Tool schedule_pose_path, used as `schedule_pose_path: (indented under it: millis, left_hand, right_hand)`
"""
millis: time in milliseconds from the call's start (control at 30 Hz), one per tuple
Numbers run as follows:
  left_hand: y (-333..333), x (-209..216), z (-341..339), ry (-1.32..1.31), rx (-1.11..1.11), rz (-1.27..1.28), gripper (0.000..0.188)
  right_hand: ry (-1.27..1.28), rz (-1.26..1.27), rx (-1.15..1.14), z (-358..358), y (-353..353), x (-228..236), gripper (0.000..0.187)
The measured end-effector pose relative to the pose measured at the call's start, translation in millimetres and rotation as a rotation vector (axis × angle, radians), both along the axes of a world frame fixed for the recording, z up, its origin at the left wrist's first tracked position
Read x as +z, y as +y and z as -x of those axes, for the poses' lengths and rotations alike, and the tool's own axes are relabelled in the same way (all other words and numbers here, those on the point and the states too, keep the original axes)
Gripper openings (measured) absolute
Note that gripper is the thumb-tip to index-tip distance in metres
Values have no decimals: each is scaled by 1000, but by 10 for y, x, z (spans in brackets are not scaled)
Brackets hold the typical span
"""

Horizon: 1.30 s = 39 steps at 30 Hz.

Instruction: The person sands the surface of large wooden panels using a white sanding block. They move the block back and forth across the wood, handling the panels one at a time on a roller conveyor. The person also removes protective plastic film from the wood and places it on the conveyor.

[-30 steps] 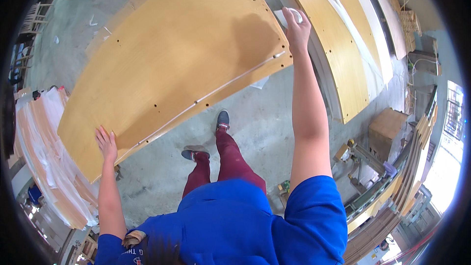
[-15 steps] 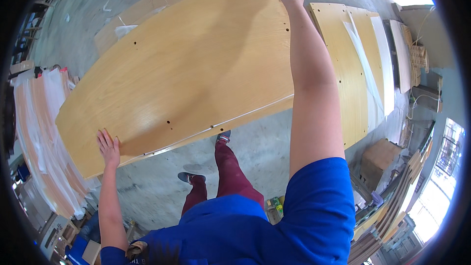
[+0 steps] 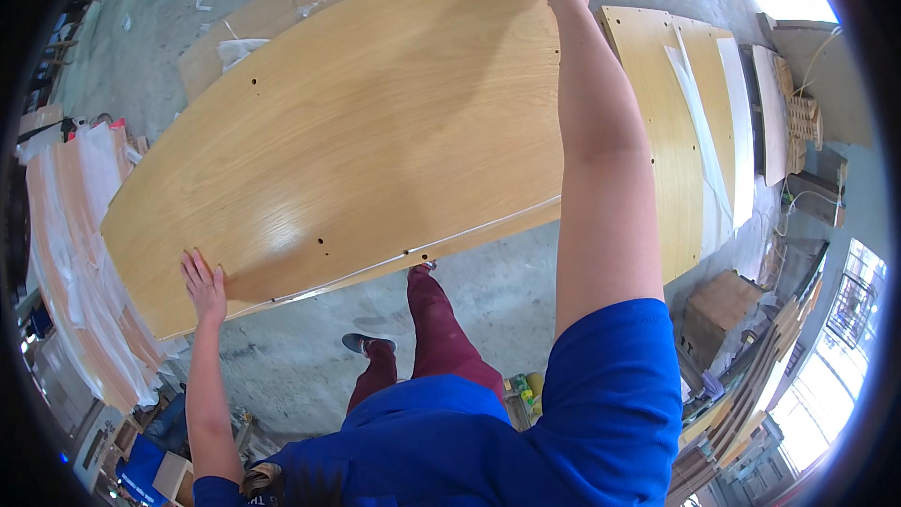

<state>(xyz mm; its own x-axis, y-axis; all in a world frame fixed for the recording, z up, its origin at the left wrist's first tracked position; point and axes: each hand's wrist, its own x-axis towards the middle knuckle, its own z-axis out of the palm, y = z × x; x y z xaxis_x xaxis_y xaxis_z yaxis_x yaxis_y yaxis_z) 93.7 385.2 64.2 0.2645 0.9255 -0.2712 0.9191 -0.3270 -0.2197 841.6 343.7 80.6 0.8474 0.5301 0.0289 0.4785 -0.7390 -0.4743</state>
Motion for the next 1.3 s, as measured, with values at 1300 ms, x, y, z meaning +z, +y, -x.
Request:
schedule_pose_path:
  millis: [1300]
  left_hand:
    - [5, -11, -17, 74, 1, -8, 68]
  right_hand:
    - [75, 7, -20, 600, -1504, -32, 52]
